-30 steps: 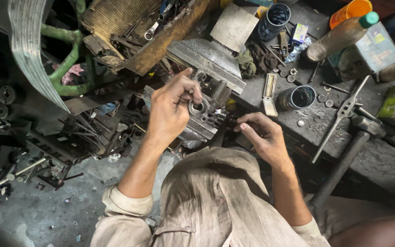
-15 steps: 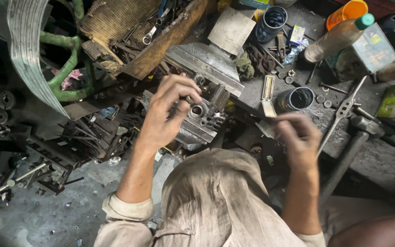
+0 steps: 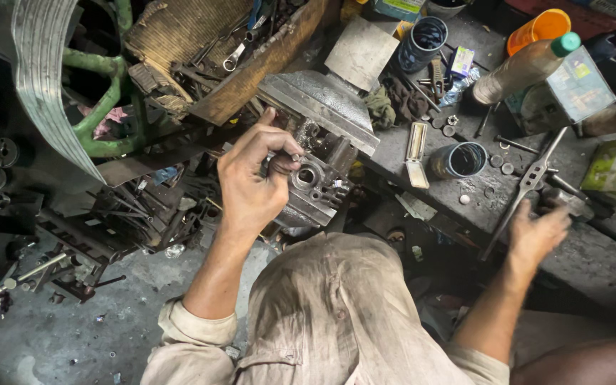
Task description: The person uses a T-handle wrench to tighten a bolt on a metal part clamped in a bench vise. They repeatedly apply torque, reposition the tool, and briefly handle a small metal pin before continuing to tighten the bolt.
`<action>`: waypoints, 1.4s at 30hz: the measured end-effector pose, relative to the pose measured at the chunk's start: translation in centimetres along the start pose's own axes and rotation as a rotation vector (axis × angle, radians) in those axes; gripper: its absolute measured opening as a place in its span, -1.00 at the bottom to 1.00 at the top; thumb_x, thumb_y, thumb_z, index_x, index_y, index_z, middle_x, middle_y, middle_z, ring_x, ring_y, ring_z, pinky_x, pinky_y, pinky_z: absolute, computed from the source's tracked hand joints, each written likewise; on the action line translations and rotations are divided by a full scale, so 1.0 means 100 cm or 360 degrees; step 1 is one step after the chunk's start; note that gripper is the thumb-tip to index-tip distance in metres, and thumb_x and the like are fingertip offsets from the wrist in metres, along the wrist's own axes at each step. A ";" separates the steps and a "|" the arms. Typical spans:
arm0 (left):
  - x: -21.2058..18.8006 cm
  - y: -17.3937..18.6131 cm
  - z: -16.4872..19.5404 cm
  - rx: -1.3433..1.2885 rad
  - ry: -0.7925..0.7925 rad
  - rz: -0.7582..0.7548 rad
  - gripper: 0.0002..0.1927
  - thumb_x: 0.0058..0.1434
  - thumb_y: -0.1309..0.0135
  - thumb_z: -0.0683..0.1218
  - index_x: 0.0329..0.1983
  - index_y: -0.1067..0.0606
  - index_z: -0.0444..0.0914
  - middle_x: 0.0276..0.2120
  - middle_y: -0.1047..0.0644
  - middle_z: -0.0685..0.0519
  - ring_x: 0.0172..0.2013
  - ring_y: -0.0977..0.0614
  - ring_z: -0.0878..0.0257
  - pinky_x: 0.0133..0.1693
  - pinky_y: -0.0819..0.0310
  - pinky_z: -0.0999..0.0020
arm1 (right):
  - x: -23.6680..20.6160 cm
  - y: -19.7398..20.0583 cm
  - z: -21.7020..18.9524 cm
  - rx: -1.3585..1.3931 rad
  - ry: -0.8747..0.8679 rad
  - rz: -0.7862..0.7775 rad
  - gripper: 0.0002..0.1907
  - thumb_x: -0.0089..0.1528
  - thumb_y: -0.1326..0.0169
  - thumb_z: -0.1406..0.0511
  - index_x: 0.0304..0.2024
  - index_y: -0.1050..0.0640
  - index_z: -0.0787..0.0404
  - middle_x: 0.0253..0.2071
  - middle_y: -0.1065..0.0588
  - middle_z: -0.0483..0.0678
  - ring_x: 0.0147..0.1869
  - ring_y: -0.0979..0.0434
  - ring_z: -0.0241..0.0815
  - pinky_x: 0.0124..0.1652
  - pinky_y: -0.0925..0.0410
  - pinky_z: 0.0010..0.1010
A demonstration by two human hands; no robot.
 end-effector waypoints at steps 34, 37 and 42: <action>-0.008 0.001 -0.018 -0.0229 0.0023 -0.0059 -0.76 0.09 -0.30 -0.34 -0.22 -0.52 -0.31 -0.24 -0.62 0.04 -0.15 -0.68 0.22 -0.05 -0.54 0.34 | 0.035 0.143 -0.344 0.1858 0.0582 -0.0770 -0.60 0.37 -0.08 0.55 0.25 -0.39 0.30 -0.05 -0.56 0.06 -0.18 -0.52 -0.35 -0.17 -0.38 -0.57; -0.009 0.001 -0.021 -0.0173 0.0033 -0.0050 -0.75 0.07 -0.30 -0.33 -0.20 -0.53 -0.31 -0.24 -0.62 0.03 -0.16 -0.68 0.21 -0.07 -0.55 0.35 | 0.045 0.148 -0.399 0.1619 0.1018 -0.0741 -0.64 0.30 -0.20 0.51 0.13 -0.46 0.33 0.05 -0.57 0.10 0.09 -0.64 -0.14 0.07 -0.50 -0.38; -0.011 0.002 -0.027 -0.0136 0.0039 -0.0039 -0.73 0.02 -0.32 -0.29 -0.19 -0.58 -0.31 -0.22 -0.62 -0.02 -0.15 -0.69 0.12 -0.05 -0.55 0.27 | 0.049 0.160 -0.456 0.1495 0.1285 -0.0804 -0.65 0.16 -0.35 0.42 -0.02 -0.55 0.31 0.02 -0.60 0.06 0.10 -0.66 -0.02 0.06 -0.50 -0.33</action>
Point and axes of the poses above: each hand's wrist, its own x-axis towards the middle knuckle, its own y-axis out of the back of the hand, z = x × y, the point moved 6 cm from there along x, towards the middle knuckle
